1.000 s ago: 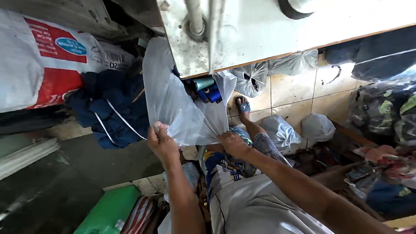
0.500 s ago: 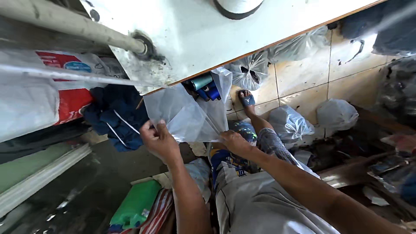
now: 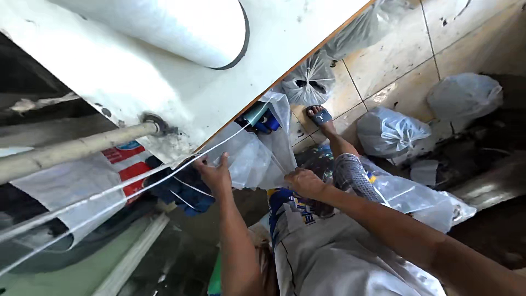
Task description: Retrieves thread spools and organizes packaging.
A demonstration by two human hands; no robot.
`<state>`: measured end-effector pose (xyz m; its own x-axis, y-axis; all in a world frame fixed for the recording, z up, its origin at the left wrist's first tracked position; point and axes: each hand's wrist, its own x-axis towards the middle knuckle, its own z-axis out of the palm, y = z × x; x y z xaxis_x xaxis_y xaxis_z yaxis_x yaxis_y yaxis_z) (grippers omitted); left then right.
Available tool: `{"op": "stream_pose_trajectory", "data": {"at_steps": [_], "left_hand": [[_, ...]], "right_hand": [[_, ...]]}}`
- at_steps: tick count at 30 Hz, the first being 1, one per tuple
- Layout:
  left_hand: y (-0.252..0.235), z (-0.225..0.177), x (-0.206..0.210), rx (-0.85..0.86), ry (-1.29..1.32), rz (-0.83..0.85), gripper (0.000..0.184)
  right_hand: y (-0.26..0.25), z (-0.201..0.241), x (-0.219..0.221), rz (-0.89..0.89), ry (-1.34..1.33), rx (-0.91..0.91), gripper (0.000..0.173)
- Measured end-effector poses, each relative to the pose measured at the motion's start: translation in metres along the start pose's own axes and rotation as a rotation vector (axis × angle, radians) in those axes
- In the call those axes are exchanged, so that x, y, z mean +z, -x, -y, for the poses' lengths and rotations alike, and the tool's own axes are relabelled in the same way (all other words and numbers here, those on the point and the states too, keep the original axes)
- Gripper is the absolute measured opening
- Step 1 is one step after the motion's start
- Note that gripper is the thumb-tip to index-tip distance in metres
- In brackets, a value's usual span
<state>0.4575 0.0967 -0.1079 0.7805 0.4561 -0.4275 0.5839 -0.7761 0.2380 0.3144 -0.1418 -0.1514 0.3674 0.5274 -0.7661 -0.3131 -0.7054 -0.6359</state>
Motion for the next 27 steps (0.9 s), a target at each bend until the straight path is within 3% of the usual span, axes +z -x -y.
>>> {"op": "stream_pose_trajectory", "data": {"at_steps": [4,8,14,19,22,24,27], "left_hand": [[-0.016,0.026,-0.024,0.185,0.048,0.031,0.047],[-0.006,0.065,-0.064,0.323,0.035,0.045,0.042],[0.012,0.090,-0.069,0.366,-0.154,0.177,0.041],[0.012,0.041,-0.084,0.497,-0.451,0.138,0.060],[0.017,-0.008,-0.070,0.677,-0.395,0.142,0.055],[0.007,-0.042,-0.033,0.712,-0.373,0.301,0.041],[-0.055,-0.067,0.062,0.566,-0.371,0.591,0.043]], "right_hand": [[-0.008,0.016,0.015,-0.150,-0.204,0.120,0.037],[-0.015,0.044,0.025,-0.254,-0.262,0.128,0.029],[-0.003,0.048,0.055,-0.421,-0.486,0.209,0.023],[-0.004,0.042,0.103,-0.558,-0.671,0.140,0.022],[-0.011,0.045,0.125,-0.598,-0.709,0.067,0.022],[-0.017,0.047,0.133,-0.652,-0.734,0.009,0.019],[-0.017,0.047,0.139,-0.695,-0.756,-0.037,0.020]]}}
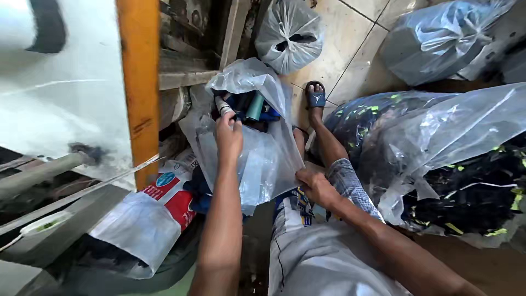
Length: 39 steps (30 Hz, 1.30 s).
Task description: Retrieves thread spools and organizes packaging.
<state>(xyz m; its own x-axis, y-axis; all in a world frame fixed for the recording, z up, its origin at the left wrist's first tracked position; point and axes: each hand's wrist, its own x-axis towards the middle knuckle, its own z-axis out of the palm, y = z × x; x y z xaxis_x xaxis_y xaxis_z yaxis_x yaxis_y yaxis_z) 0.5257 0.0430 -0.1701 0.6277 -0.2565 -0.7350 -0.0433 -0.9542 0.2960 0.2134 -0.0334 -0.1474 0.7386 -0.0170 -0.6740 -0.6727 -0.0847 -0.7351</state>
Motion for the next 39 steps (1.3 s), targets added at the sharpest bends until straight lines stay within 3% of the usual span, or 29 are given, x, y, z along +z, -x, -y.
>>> {"op": "stream_pose_trajectory", "data": {"at_steps": [3,6,9,13,16,19,22,24,30,35,39], "left_hand": [[-0.117,0.061,0.047,-0.264,0.071,0.032,0.043],[-0.182,0.126,0.074,-0.447,0.038,-0.076,0.056],[-0.206,0.168,0.082,-0.471,0.154,-0.103,0.082],[-0.219,0.190,0.080,-0.447,0.271,0.059,0.106],[-0.215,0.184,0.086,-0.371,0.105,0.106,0.121],[-0.200,0.170,0.110,-0.178,0.046,-0.095,0.123],[-0.165,0.128,0.142,-0.225,-0.030,-0.305,0.094],[-0.147,0.111,0.165,-0.299,-0.078,-0.350,0.077],[-0.117,0.106,0.192,-0.271,-0.126,-0.218,0.084],[-0.114,0.117,0.201,-0.091,-0.327,-0.103,0.091],[-0.120,0.114,0.209,0.021,-0.259,-0.088,0.095]], "right_hand": [[0.006,-0.009,-0.007,-0.050,0.016,-0.011,0.017],[0.013,-0.021,-0.017,-0.096,0.044,-0.020,0.025],[0.015,-0.034,-0.013,-0.133,0.053,-0.077,0.023],[0.013,-0.040,-0.007,-0.141,0.037,-0.108,0.015],[0.011,-0.038,-0.006,-0.119,0.032,-0.085,0.015],[0.006,-0.031,-0.012,-0.085,0.051,-0.076,0.017],[0.004,-0.020,-0.016,-0.059,0.087,-0.072,0.017],[0.000,-0.013,-0.018,-0.032,0.119,-0.070,0.018],[-0.006,-0.017,-0.028,0.059,0.186,0.011,0.024],[-0.010,-0.017,-0.029,0.071,0.194,0.015,0.023],[-0.014,-0.012,-0.030,0.078,0.205,0.013,0.020]]}}
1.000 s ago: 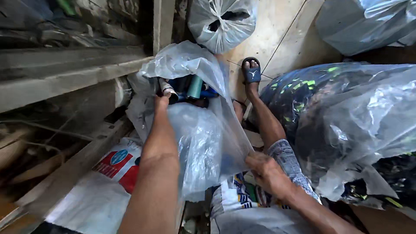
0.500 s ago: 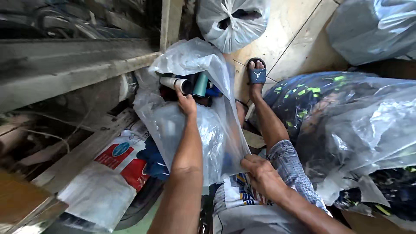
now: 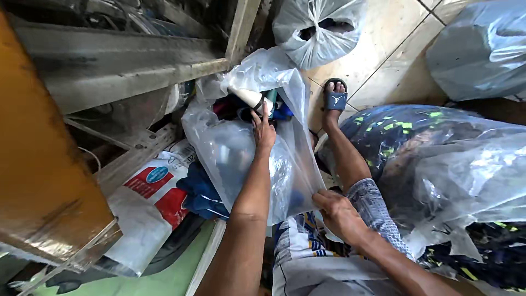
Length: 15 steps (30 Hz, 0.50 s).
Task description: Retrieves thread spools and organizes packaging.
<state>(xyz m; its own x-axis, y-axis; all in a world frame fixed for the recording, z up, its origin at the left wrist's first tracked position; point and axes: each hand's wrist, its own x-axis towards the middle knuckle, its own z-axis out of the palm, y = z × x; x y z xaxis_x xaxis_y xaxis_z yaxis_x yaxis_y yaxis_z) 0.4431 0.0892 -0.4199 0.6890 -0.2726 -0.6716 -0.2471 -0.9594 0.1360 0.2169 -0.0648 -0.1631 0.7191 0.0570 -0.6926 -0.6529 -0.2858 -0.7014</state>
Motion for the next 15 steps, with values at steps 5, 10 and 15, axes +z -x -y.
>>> {"op": "stream_pose_trajectory", "data": {"at_steps": [5,10,15], "left_hand": [[-0.039,-0.018,-0.030,0.105,0.282,-0.106,0.088],[-0.046,-0.018,-0.056,0.092,0.297,-0.384,0.075],[0.001,0.056,-0.054,-0.041,-0.269,0.223,0.065]], "right_hand": [[0.001,-0.005,-0.002,-0.039,-0.029,0.002,0.016],[-0.001,-0.001,-0.006,-0.101,-0.112,-0.012,0.013],[-0.006,0.009,-0.015,-0.103,-0.141,-0.050,0.013]]}}
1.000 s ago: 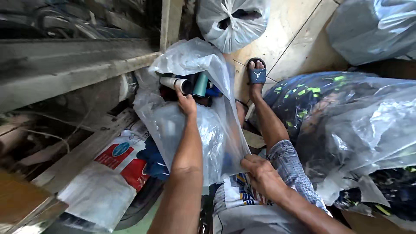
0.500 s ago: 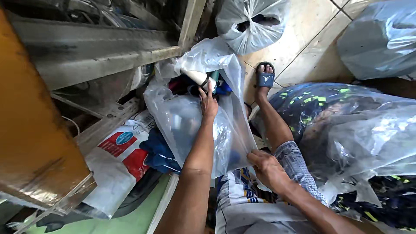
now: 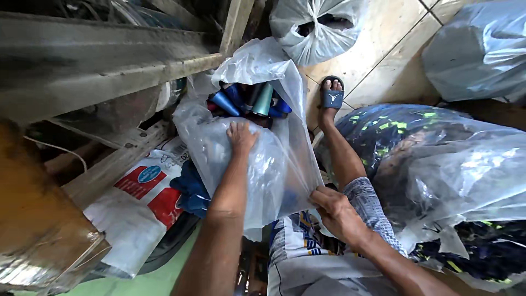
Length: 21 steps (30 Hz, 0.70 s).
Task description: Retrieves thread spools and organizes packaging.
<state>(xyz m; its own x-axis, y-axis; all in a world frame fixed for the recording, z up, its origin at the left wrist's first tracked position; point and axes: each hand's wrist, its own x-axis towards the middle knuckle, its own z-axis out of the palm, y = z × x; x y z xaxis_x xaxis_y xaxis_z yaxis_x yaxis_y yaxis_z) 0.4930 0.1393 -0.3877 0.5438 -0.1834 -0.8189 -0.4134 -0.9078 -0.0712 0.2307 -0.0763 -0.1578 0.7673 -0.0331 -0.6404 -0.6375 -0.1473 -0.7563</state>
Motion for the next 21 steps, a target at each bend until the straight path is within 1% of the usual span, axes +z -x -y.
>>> {"op": "stream_pose_trajectory", "data": {"at_steps": [1,2,5,7,11,13,15,16,17,18,19,21], "left_hand": [[0.007,0.011,0.004,0.071,-0.153,0.082,0.061],[0.012,0.017,0.004,0.107,-0.255,0.118,0.060],[0.020,0.014,-0.010,0.072,-0.340,0.206,0.064],[0.025,0.007,-0.014,0.030,-0.367,0.252,0.066],[0.023,-0.012,-0.024,-0.036,-0.392,0.335,0.061],[0.022,-0.030,-0.034,-0.082,-0.414,0.417,0.057],[0.019,-0.056,-0.040,-0.092,-0.501,0.479,0.042],[0.017,-0.070,-0.042,-0.055,-0.527,0.471,0.033],[0.015,-0.082,-0.041,0.030,-0.502,0.412,0.025],[0.010,-0.089,-0.033,0.164,-0.428,0.298,0.019],[0.002,-0.094,-0.021,0.330,-0.345,0.198,0.020],[-0.013,-0.107,0.001,0.682,-0.211,0.060,0.025]], "right_hand": [[0.000,0.001,0.000,0.014,0.015,-0.014,0.013],[0.000,0.002,0.002,0.028,0.029,-0.032,0.015],[0.002,0.008,0.005,0.068,0.075,-0.089,0.015],[0.004,0.011,0.000,0.084,0.091,-0.116,0.016],[0.010,0.008,-0.017,0.038,0.095,-0.131,0.016],[0.015,0.002,-0.017,0.046,0.080,-0.114,0.016],[0.016,-0.001,-0.014,0.058,0.059,-0.105,0.016],[0.015,-0.002,-0.012,0.052,0.051,-0.112,0.017],[0.015,-0.002,-0.010,0.041,0.037,-0.120,0.017],[0.015,-0.001,-0.007,0.024,0.020,-0.129,0.017],[0.015,0.000,-0.004,0.012,-0.001,-0.134,0.016],[0.015,0.005,-0.001,-0.013,-0.028,-0.145,0.013]]}}
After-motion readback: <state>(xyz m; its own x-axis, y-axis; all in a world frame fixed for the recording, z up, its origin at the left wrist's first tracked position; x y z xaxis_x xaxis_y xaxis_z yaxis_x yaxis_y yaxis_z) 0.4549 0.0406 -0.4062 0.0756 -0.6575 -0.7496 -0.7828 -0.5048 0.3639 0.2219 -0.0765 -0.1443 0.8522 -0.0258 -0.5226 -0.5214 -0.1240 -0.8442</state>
